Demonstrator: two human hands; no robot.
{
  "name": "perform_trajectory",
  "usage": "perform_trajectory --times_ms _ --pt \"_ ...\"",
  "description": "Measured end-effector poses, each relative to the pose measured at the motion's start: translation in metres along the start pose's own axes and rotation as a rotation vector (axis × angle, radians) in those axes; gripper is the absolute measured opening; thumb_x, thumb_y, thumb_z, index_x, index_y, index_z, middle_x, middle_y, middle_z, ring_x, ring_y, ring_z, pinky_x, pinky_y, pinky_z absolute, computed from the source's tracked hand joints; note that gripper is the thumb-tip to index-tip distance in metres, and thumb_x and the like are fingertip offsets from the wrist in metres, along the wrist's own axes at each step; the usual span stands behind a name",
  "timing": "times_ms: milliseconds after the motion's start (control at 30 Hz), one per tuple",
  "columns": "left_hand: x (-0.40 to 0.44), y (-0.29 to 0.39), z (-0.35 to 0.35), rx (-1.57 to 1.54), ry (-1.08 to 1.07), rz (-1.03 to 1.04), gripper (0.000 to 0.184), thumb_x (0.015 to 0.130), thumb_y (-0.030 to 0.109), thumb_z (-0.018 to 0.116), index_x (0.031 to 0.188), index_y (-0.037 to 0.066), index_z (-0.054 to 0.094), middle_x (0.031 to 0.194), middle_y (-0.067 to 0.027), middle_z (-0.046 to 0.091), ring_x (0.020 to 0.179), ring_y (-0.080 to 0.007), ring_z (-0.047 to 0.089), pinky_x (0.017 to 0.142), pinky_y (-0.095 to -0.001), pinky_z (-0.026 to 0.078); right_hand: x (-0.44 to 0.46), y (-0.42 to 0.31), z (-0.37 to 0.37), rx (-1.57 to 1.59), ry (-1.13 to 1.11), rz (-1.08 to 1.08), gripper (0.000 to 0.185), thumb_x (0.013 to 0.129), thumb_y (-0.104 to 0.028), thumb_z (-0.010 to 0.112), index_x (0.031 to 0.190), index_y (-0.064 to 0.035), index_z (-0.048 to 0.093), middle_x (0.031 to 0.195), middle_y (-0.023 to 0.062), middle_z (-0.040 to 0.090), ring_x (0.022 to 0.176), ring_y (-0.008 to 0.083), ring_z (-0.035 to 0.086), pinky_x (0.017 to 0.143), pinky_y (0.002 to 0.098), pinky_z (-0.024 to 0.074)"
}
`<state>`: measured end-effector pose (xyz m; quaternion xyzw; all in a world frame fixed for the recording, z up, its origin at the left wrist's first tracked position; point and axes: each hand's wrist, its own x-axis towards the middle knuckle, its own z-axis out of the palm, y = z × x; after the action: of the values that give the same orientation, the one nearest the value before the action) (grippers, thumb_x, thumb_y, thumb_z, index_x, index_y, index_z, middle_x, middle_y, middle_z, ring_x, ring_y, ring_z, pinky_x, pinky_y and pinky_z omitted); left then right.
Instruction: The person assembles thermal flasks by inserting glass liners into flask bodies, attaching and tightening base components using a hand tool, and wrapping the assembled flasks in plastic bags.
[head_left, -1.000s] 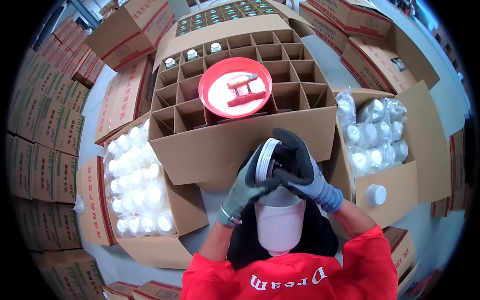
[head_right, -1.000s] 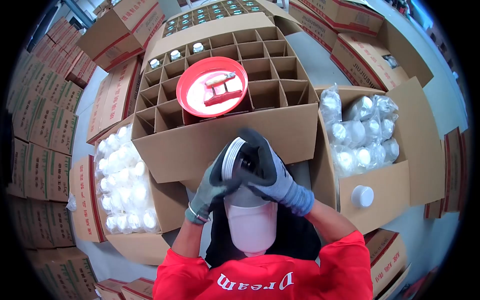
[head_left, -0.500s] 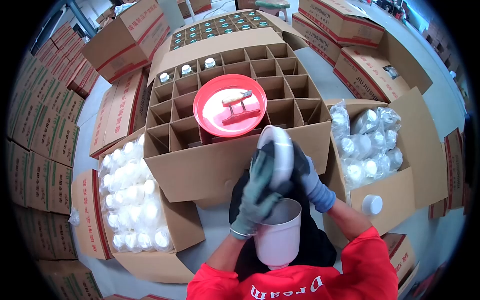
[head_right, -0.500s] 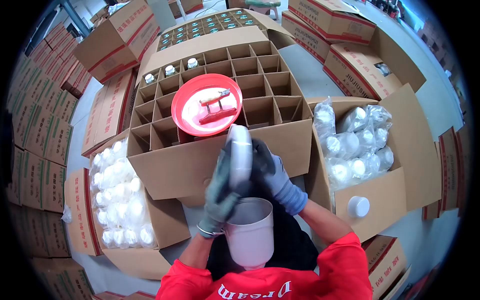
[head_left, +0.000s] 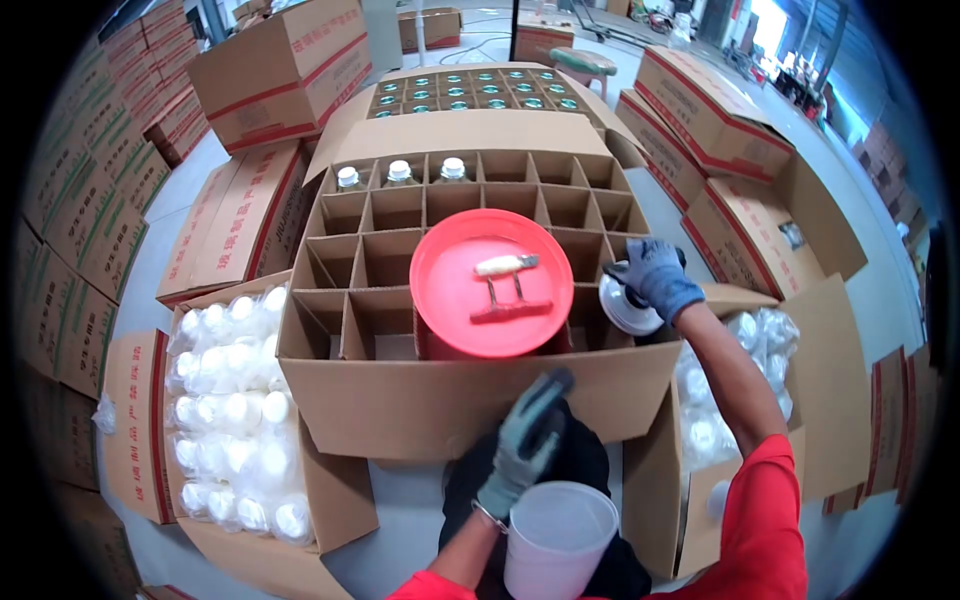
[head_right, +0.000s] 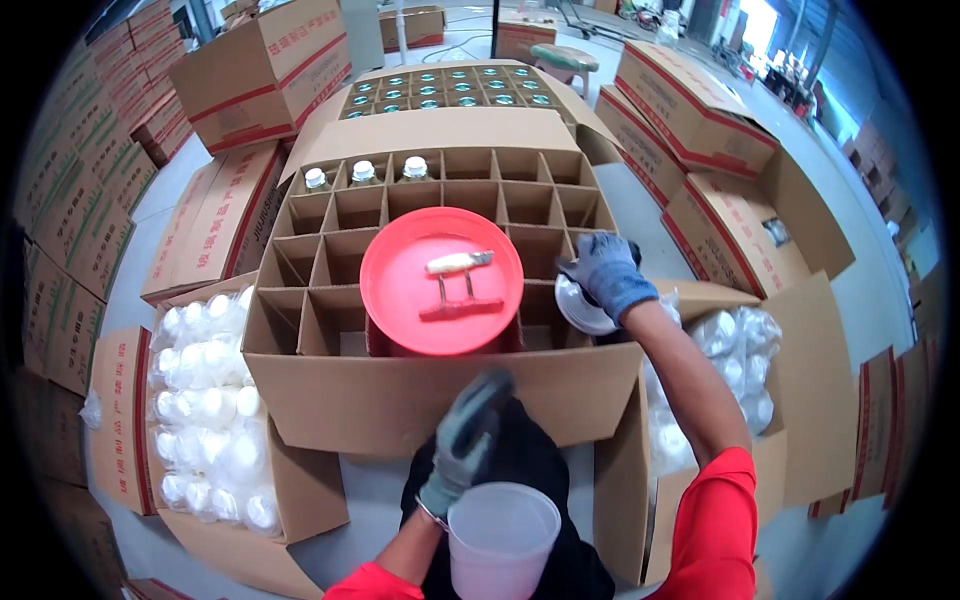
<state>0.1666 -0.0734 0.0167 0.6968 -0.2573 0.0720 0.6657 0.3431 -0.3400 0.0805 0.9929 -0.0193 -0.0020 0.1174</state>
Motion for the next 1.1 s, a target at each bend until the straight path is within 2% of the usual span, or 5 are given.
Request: perform_trajectory --times_ms 200,400,600,833,1100 --pt "0.009 -0.015 0.0 -0.256 -0.789 -0.182 0.04 0.08 0.013 0.068 0.12 0.008 0.064 0.119 -0.013 0.065 0.109 -0.0311 0.06 0.095 -0.0392 0.047 0.178 -0.136 -0.057 0.633 0.115 -0.428 0.044 0.086 -0.044 0.063 0.109 -0.0079 0.065 0.108 0.0212 0.066 0.103 0.033 0.064 0.088 0.0422 0.0507" --pt "0.017 -0.035 -0.024 -0.397 -0.624 -0.05 0.041 0.081 0.018 0.068 0.12 0.007 0.064 0.113 -0.0142 0.064 0.1 -0.0314 0.061 0.088 -0.0402 0.048 0.305 -0.238 0.007 0.432 0.098 -0.178 0.057 0.081 -0.044 0.067 0.126 -0.0113 0.057 0.118 0.0198 0.064 0.111 0.0372 0.06 0.096 0.0444 0.0475" --pt "0.018 -0.04 -0.01 -0.453 -0.66 -0.079 0.042 0.081 0.019 0.067 0.121 0.007 0.063 0.112 -0.015 0.064 0.099 -0.0322 0.061 0.087 -0.0404 0.048 0.325 -0.219 0.025 0.656 0.047 -0.123 0.055 0.076 -0.036 0.07 0.123 -0.0133 0.056 0.12 0.022 0.062 0.112 0.0391 0.06 0.096 0.045 0.048" --pt "0.021 -0.016 -0.001 -0.249 -0.64 -0.019 0.044 0.084 0.012 0.065 0.126 0.004 0.059 0.116 -0.0157 0.063 0.106 -0.0325 0.06 0.092 -0.0392 0.047 0.23 -0.117 -0.107 0.775 0.68 -0.465 0.052 0.08 -0.03 0.072 0.125 -0.0103 0.055 0.112 0.0209 0.058 0.098 0.0328 0.061 0.087 0.0417 0.0502" --pt "0.02 0.025 -0.025 -0.314 0.341 0.044 0.075 0.08 0.007 0.074 0.145 -0.002 0.036 0.149 -0.0207 0.037 0.136 -0.0321 0.041 0.109 -0.0423 0.038 -0.054 -0.021 -0.079 2.123 0.029 -0.195 0.036 0.098 -0.035 0.054 0.125 -0.0117 0.054 0.101 0.0011 0.062 0.09 0.014 0.062 0.078 0.0297 0.0529"
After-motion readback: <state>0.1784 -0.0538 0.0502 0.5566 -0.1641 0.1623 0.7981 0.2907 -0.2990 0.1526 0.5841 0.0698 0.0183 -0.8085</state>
